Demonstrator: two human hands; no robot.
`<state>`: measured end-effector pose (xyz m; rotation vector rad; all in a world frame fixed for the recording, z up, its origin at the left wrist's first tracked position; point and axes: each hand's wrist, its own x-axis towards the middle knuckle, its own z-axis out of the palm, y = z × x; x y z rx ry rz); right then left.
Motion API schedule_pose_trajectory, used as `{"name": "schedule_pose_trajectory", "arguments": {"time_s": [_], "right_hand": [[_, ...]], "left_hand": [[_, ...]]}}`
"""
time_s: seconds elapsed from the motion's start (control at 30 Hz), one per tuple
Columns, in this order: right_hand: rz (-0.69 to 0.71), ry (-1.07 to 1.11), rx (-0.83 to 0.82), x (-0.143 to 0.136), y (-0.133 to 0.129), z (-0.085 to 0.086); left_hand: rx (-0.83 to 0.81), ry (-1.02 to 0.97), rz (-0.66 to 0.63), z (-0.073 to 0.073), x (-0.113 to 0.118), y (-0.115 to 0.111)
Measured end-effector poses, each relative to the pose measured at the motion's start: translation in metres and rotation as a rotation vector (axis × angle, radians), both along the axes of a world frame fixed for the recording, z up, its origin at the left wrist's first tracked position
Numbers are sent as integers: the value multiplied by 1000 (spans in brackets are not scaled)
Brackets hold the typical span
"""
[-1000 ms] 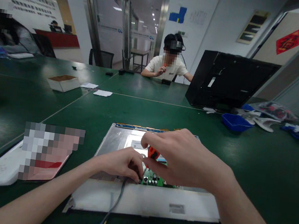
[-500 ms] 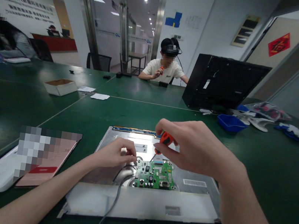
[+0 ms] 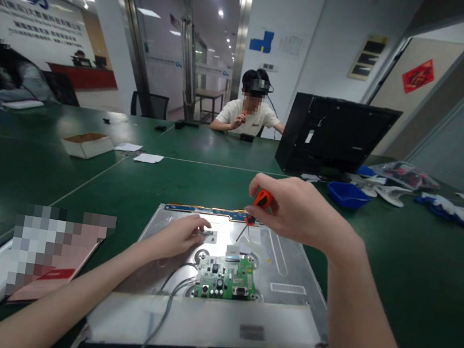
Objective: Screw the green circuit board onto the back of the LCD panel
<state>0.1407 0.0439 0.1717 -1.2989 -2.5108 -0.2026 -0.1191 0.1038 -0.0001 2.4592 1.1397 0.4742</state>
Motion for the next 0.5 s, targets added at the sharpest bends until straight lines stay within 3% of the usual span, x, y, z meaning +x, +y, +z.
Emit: {"name": "schedule_pose_trajectory", "arguments": {"time_s": [0.23,0.4,0.5], "right_hand": [[25,33,13,9,-1,2],[45,35,14,18,-4,5],[36,17,0,25,-7,6]], "left_hand": [[11,64,-55,5,20,16],[5,46,-28,3,19,16],[-4,24,-15,10,18,13]]}}
